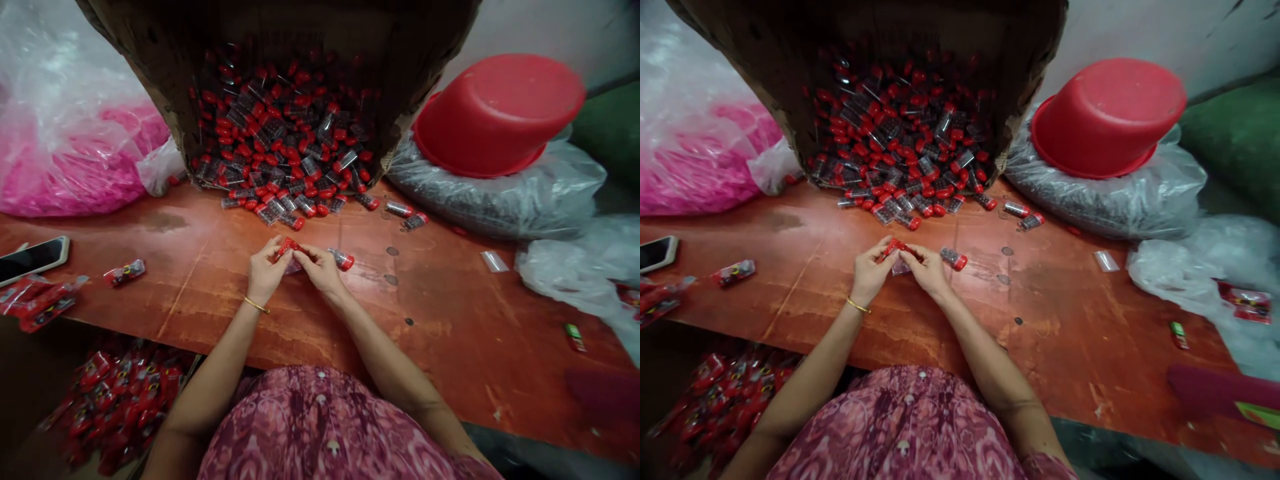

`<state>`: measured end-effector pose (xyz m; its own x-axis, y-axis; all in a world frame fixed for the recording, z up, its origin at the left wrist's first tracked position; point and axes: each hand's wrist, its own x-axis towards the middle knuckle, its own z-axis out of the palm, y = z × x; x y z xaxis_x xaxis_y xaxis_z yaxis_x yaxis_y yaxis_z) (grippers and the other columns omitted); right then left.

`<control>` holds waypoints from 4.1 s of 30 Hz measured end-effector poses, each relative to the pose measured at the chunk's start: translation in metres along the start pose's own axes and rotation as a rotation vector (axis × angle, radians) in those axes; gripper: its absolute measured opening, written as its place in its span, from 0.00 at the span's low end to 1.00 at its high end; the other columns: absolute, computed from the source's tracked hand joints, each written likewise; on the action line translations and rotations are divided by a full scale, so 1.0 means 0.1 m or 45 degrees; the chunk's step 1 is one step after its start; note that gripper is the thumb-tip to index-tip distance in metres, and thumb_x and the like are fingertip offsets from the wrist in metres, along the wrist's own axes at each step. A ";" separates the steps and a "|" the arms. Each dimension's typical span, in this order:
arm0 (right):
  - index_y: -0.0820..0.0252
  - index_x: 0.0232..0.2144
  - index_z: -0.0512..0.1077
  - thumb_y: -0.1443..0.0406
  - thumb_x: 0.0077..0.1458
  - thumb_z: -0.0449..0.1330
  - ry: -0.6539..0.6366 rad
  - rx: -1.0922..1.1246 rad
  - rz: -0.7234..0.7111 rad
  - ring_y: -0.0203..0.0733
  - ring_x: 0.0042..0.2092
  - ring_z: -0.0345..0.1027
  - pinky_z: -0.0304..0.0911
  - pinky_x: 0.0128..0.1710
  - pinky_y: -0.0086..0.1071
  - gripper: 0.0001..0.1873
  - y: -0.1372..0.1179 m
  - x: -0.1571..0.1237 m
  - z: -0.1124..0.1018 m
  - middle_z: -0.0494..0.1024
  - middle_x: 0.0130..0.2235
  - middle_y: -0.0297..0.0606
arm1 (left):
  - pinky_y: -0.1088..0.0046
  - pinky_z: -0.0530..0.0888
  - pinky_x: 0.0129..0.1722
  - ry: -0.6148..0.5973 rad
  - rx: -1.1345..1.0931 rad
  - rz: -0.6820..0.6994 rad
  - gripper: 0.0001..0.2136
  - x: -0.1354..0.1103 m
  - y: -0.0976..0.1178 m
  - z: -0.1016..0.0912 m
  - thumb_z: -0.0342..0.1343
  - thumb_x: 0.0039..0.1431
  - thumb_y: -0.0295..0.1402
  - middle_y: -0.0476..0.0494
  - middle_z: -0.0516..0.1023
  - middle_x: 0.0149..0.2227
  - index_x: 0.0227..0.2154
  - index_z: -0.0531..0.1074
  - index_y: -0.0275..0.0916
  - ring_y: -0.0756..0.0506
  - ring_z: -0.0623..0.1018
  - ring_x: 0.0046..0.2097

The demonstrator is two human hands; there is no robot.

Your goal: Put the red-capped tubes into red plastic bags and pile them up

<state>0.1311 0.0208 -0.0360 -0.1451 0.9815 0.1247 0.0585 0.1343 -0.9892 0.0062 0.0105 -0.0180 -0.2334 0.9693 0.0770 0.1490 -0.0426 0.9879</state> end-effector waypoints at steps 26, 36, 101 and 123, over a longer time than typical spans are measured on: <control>0.58 0.48 0.70 0.67 0.59 0.48 -0.010 -1.540 -0.025 0.53 0.54 0.55 0.49 0.52 0.47 0.17 0.04 -0.27 -0.58 0.69 0.53 0.46 | 0.82 0.67 0.21 -0.029 -0.626 -0.830 0.18 -0.35 0.39 0.12 0.70 0.29 0.40 0.48 0.79 0.25 0.25 0.76 0.34 0.54 0.74 0.24; 0.58 0.35 0.73 0.59 0.58 0.48 0.256 -0.449 0.042 0.42 0.37 0.69 0.64 0.40 0.37 0.16 -0.18 -0.80 -0.65 0.76 0.34 0.40 | 0.82 0.68 0.21 -0.240 -0.679 -0.948 0.14 -0.45 0.35 0.38 0.67 0.36 0.39 0.49 0.78 0.24 0.24 0.74 0.35 0.54 0.74 0.24; 0.61 0.36 0.69 0.57 0.60 0.47 0.365 -0.208 0.204 0.32 0.19 0.57 0.56 0.20 0.27 0.16 -0.25 -1.02 -0.46 0.64 0.19 0.28 | 0.79 0.68 0.32 -0.097 -0.951 -0.808 0.18 -0.67 0.33 0.53 0.70 0.30 0.30 0.50 0.78 0.27 0.28 0.73 0.34 0.54 0.74 0.28; 0.58 0.34 0.65 0.55 0.59 0.49 0.429 -0.073 0.149 0.32 0.22 0.61 0.59 0.21 0.27 0.13 -0.24 -0.90 -0.28 0.67 0.23 0.29 | 0.77 0.67 0.26 -0.394 -0.716 -0.625 0.13 -0.57 0.27 0.51 0.65 0.39 0.37 0.50 0.73 0.21 0.23 0.71 0.33 0.53 0.70 0.23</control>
<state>0.1702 -0.0672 -0.0214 0.1989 0.9793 0.0387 0.1119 0.0165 -0.9936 0.0721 -0.0340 -0.0029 0.1422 0.9287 -0.3426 -0.4265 0.3698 0.8254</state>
